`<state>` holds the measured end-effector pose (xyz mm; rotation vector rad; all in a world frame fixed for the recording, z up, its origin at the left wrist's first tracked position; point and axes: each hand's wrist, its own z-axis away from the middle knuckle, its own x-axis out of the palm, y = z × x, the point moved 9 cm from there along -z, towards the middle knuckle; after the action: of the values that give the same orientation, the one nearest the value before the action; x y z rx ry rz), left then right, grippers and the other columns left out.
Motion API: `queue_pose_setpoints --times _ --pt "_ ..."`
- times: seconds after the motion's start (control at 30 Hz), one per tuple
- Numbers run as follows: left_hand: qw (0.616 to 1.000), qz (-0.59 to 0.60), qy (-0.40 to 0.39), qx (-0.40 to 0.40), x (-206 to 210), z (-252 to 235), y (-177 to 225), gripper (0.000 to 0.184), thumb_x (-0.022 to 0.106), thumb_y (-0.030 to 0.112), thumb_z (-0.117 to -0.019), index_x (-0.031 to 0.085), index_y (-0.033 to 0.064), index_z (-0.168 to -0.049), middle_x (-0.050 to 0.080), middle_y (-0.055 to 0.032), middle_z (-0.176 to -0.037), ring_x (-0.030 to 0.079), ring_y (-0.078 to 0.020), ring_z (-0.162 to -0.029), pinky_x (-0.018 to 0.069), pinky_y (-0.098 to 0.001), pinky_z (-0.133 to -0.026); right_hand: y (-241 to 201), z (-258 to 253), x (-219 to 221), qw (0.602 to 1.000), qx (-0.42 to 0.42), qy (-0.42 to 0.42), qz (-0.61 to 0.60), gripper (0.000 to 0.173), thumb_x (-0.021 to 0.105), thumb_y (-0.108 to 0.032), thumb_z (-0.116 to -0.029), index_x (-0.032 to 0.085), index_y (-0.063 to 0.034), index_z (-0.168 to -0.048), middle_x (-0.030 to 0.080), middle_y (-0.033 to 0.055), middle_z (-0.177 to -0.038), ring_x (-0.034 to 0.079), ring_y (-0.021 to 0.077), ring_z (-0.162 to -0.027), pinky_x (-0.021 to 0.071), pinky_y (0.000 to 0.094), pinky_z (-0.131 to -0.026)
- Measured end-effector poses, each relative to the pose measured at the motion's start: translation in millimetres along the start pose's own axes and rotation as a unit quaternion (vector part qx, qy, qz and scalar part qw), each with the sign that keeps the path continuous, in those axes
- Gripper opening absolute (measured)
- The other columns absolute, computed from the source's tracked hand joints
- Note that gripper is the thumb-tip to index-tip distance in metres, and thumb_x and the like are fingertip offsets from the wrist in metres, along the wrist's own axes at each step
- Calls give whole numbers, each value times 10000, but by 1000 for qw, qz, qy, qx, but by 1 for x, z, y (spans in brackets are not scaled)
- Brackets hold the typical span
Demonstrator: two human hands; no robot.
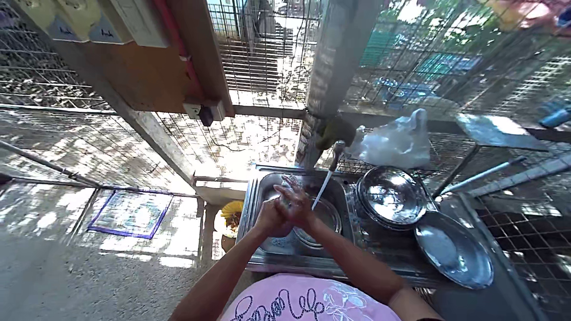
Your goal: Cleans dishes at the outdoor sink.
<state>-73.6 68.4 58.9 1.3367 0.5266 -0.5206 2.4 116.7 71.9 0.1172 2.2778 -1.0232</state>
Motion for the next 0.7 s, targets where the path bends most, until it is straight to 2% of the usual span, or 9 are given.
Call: queue_pose_setpoints --times 0.1,0.2,0.27,0.37,0.43,0.5,0.57,0.63,0.7 --pt "999 -18 -35 8 -5 5 11 453 782 245 -892 668 -132 -1117 693 -298 -1077 663 -410 -1082 464 -541 -1008 65 -26 -12 970 178 -57 -153 417 446 -114 -1047 563 123 -1369 547 277 -1455 496 329 -1403 360 431 -1193" --pt "999 1 -25 32 -3 6 12 445 793 246 -882 680 -127 -1096 704 -284 -1048 678 -392 -1050 480 -530 -995 80 -26 -14 941 300 -105 -111 552 411 -177 -1105 280 111 -1557 395 299 -1572 411 333 -1471 306 415 -1224" --pt "999 1 -26 19 1 -1 3 402 778 204 -886 682 -117 -1108 700 -283 -1080 667 -395 -1081 475 -528 -1009 27 -11 -6 979 165 -116 -4 577 492 -200 -1056 381 166 -1487 416 333 -1544 399 422 -1469 299 496 -1227" --pt "998 -25 -60 5 -2 -1 4 296 745 105 -885 691 -100 -1092 692 -271 -1111 649 -390 -1111 464 -523 -1027 -6 4 -6 999 -40 -15 -32 416 613 -237 -935 718 56 -1211 656 278 -1308 549 481 -1320 395 597 -1145" --pt "998 -6 -51 29 -13 8 11 375 800 198 -869 696 -92 -1082 709 -259 -1040 678 -377 -1035 491 -537 -980 34 -15 -21 986 -12 2 -164 353 613 -197 -924 729 93 -1088 719 218 -1164 641 312 -1188 468 452 -1074" --pt "994 49 26 99 -29 23 20 390 831 225 -816 711 -108 -980 719 -234 -912 698 -332 -900 521 -510 -885 88 -33 -30 940 134 -11 -312 353 426 -110 -1012 628 151 -1138 693 166 -1132 646 122 -1058 516 298 -979" --pt "985 88 62 136 -31 30 19 376 838 201 -783 717 -109 -958 725 -209 -889 701 -285 -870 531 -471 -865 104 -38 -40 935 197 11 -295 328 393 -42 -1037 639 168 -1093 709 156 -1054 651 77 -962 521 250 -928" --pt "992 70 14 103 -24 21 10 417 833 214 -821 702 -120 -1034 717 -248 -975 688 -336 -967 501 -502 -947 69 -42 -43 978 161 -20 -133 220 562 -12 -979 689 154 -1046 729 189 -1015 678 165 -982 521 315 -963" --pt "997 47 -27 56 -12 8 5 401 800 187 -872 685 -121 -1101 695 -279 -1077 659 -376 -1072 470 -515 -1014 4 -35 -22 991 47 -126 24 266 671 -128 -938 736 110 -1038 734 262 -1074 696 371 -1099 504 525 -1034"
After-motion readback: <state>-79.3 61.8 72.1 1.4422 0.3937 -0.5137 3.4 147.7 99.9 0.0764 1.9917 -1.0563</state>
